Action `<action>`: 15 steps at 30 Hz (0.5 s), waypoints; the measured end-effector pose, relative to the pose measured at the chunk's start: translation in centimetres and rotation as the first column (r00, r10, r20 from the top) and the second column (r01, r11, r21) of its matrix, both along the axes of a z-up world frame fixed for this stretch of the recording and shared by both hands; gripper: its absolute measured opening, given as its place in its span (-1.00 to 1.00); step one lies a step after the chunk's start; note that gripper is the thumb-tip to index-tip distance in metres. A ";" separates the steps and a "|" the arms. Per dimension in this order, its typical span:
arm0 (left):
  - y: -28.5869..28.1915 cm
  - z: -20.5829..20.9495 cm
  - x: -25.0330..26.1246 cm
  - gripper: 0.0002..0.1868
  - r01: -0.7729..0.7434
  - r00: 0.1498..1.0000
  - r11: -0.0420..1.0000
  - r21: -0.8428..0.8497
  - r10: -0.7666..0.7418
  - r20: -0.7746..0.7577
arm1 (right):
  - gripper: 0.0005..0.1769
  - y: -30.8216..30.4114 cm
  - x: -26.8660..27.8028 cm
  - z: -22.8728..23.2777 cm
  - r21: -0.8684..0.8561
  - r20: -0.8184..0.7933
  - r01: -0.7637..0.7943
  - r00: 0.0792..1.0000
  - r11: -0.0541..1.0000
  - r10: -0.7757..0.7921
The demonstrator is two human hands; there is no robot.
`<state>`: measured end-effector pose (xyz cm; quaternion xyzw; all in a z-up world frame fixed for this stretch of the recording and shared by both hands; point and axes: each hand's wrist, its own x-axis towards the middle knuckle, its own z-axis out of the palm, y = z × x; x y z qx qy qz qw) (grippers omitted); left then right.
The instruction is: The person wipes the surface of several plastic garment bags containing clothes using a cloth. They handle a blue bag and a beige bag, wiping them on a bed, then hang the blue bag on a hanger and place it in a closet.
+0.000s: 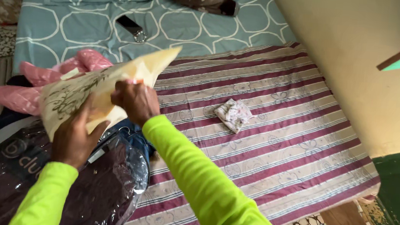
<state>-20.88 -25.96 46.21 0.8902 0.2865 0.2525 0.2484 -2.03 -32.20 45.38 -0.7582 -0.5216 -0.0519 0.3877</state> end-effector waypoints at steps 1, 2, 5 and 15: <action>-0.7 1.3 0.4 -0.20 0.026 0.997 0.999 -0.040 -0.029 -0.068 | -0.81 -0.4 0.4 1.8 0.030 -0.018 0.009 1.000 1.000 -0.008; -1.6 2.4 0.8 -0.22 0.069 0.998 0.994 -0.079 -0.068 0.019 | -0.83 -0.9 0.9 3.6 0.090 0.019 0.002 1.000 0.996 -0.004; -3.4 6.3 3.0 -0.23 0.289 0.925 0.921 -0.261 -0.198 0.326 | -0.84 -2.5 2.8 10.2 0.220 0.159 -0.060 0.987 0.974 0.025; -10.6 24.2 5.3 0.03 0.152 0.867 0.889 0.433 -0.330 0.374 | -0.81 -14.0 8.8 29.4 -0.037 0.551 -0.517 0.703 0.855 0.450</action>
